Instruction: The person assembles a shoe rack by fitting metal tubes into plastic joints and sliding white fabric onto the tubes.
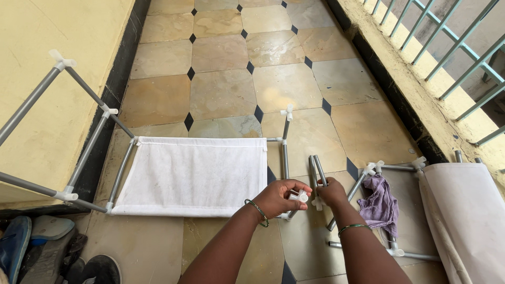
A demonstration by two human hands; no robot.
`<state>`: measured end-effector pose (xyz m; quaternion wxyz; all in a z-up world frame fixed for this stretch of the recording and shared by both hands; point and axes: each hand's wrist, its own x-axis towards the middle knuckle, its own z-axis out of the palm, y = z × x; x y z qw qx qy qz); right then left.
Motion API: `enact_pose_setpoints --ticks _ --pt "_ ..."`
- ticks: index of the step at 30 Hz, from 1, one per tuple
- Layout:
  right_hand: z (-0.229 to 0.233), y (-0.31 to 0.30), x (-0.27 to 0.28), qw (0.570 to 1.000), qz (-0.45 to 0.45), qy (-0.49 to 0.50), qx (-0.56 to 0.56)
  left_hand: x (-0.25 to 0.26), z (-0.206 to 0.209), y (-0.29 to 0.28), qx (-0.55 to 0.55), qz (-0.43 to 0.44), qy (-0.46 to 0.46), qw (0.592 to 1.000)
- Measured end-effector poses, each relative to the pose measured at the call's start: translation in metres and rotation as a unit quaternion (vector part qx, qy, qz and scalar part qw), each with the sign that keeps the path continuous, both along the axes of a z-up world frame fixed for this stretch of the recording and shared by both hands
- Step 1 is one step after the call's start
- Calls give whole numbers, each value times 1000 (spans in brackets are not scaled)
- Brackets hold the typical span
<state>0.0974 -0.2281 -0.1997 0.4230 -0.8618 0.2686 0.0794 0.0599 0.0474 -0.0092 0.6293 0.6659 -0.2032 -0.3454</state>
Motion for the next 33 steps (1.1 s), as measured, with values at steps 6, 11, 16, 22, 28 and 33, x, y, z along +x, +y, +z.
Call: enact_pose_setpoints --ticks 6,11,16,22,28,33 --pt "127 -18 3 845 -97 -157 503 -1 -5 0 -11 16 -9 1000" --pt "238 25 -24 812 -99 -206 537 -5 -6 -4 12 20 -38 999" --pt "254 47 -23 861 6 -240 447 -6 -7 3 11 15 -15 1000" --pt "221 47 -12 893 -18 -234 384 -9 -8 7 -51 13 19 998" --pt "197 52 -5 899 -10 -196 391 -3 -27 10 -104 -8 94 990" --pt "195 56 -3 883 -19 -191 427 -10 -35 7 -128 37 181 974"
